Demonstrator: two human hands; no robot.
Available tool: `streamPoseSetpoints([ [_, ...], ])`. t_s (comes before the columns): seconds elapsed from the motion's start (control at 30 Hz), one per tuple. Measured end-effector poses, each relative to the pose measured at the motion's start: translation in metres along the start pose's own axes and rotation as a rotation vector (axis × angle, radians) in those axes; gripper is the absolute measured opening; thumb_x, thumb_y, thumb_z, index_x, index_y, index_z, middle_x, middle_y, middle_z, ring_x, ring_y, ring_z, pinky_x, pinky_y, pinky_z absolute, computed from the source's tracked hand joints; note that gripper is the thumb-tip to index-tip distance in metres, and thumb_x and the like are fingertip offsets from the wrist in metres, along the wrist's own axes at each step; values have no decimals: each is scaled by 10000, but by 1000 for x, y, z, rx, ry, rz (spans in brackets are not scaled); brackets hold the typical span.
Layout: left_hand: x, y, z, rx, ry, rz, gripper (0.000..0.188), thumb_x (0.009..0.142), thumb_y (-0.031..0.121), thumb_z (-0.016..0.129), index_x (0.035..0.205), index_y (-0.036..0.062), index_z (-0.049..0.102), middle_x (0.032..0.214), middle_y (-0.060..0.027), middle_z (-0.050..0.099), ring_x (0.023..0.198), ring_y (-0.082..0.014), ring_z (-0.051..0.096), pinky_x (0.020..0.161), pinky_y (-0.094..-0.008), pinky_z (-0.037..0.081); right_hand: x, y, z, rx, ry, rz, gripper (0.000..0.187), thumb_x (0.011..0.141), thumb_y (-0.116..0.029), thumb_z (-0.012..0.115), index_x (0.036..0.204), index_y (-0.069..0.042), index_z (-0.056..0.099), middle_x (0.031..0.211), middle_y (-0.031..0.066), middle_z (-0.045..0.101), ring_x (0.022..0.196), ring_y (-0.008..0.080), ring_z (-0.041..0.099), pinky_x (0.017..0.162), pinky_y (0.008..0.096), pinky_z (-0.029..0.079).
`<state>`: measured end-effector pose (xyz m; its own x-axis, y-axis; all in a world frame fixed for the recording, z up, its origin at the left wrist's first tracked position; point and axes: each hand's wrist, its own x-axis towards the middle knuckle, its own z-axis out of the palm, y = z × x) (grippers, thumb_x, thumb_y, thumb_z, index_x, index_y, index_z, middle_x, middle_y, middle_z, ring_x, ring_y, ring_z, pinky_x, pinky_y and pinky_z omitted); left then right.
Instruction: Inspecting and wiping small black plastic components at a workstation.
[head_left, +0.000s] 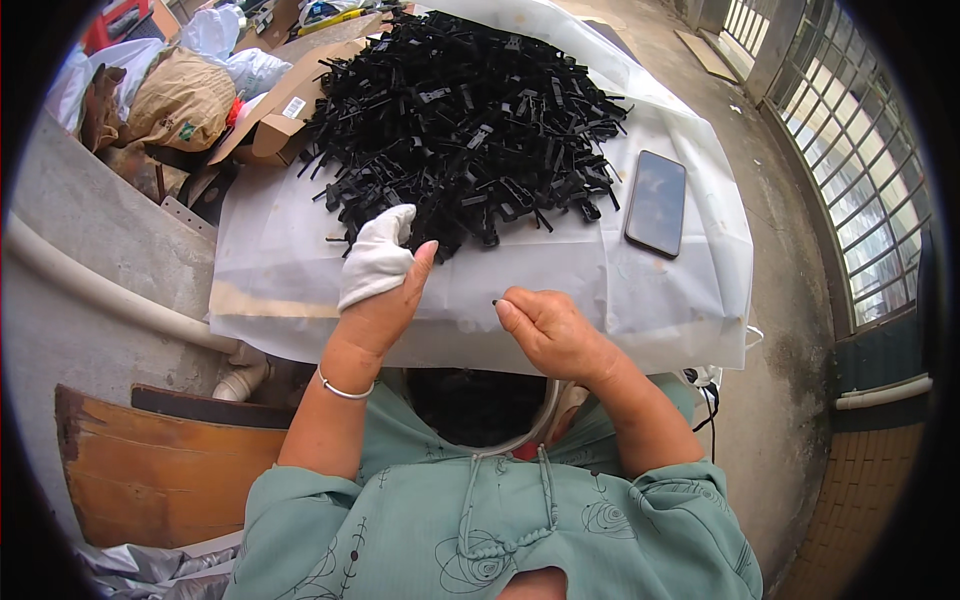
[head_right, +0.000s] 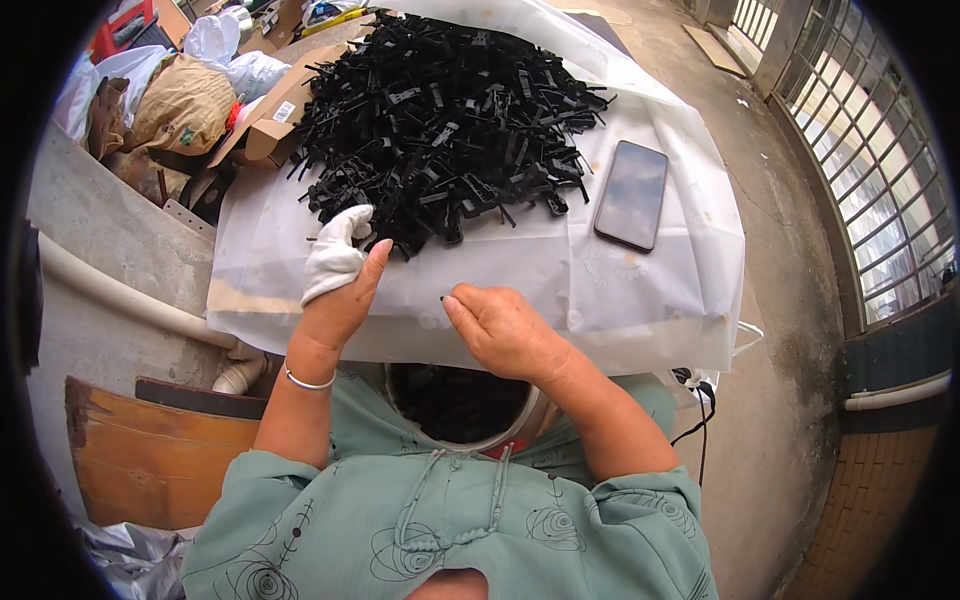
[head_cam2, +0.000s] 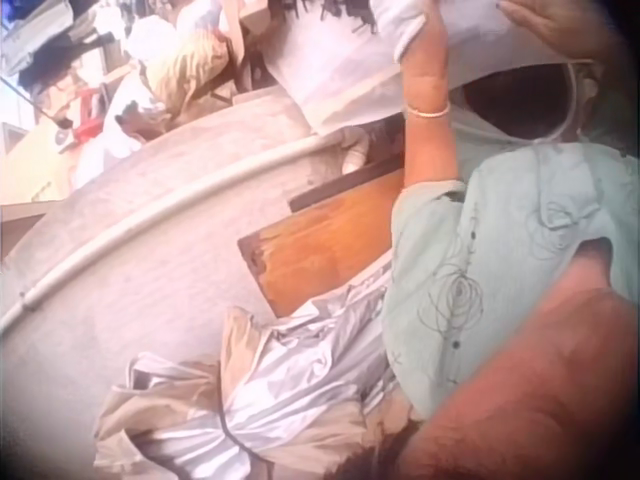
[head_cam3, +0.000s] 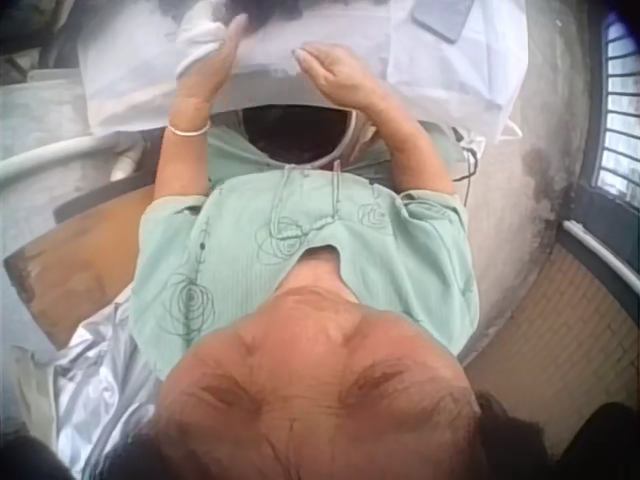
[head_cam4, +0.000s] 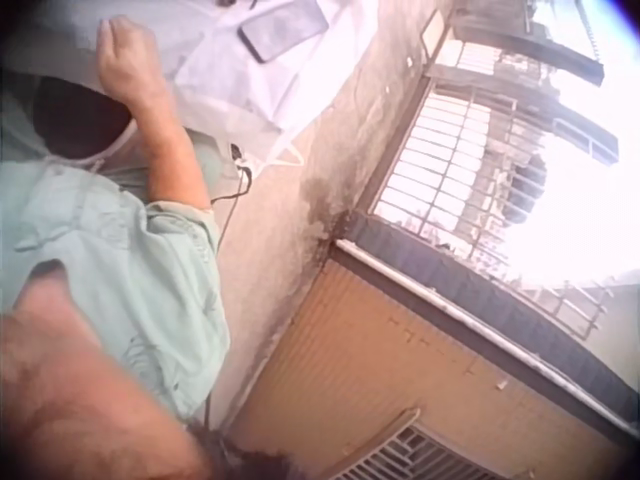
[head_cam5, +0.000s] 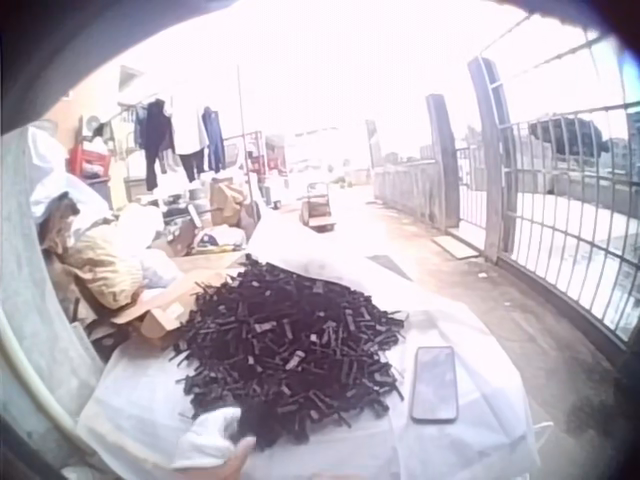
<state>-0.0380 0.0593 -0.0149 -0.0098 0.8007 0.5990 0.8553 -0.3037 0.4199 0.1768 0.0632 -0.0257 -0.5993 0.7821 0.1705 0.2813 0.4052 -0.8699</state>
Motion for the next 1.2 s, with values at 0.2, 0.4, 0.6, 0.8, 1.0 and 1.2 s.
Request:
streamPoseSetpoints([
  [0.2, 9, -9, 33, 37, -56, -21, 313, 807, 121, 581, 1073, -41, 547, 1051, -189, 580, 934, -304, 595, 816, -338, 476, 0, 2, 4, -103, 198, -161, 167, 864, -136, 586, 766, -14, 524, 625, 127, 514, 527, 257, 488, 515, 342, 408],
  [0.4, -20, 38, 24, -498, -106, -129, 333, 853, 44, 555, 1167, -28, 468, 997, -125, 569, 853, -166, 588, 725, -269, 492, 5, 14, 16, -194, 354, -363, 176, 766, -110, 697, 772, -13, 551, 641, 91, 534, 514, 200, 500, 476, 291, 398],
  [0.6, -28, 45, 12, -1182, -523, -506, 278, 855, -5, 521, 1130, -20, 487, 1000, -86, 564, 726, -87, 578, 559, -223, 493, 5, 6, 7, 72, 334, -72, 174, 814, -127, 666, 736, -12, 561, 639, 52, 527, 515, 103, 432, 467, 255, 364],
  [0.8, -29, 54, 15, -903, -391, -410, 262, 830, -6, 544, 1087, -30, 505, 938, -75, 583, 669, -83, 561, 579, -225, 483, 3, 8, -3, 241, 89, 8, 232, 920, -192, 526, 787, -5, 564, 643, 57, 530, 577, 103, 441, 532, 260, 391],
  [1.0, -31, 59, 11, -789, -405, -378, 299, 838, -34, 543, 1132, -27, 493, 964, -64, 570, 730, -66, 534, 604, -201, 460, 3, 11, 4, 191, 70, -7, 280, 950, -201, 458, 770, 2, 526, 646, 95, 527, 585, 159, 457, 565, 297, 412],
  [1.2, -36, 60, 15, -515, -187, -122, 284, 776, -3, 579, 1054, -38, 535, 866, -100, 605, 774, -157, 583, 718, -265, 481, 3, 11, 21, 211, 162, 14, 288, 949, -204, 459, 753, 0, 511, 640, 91, 527, 566, 162, 452, 552, 299, 411],
])
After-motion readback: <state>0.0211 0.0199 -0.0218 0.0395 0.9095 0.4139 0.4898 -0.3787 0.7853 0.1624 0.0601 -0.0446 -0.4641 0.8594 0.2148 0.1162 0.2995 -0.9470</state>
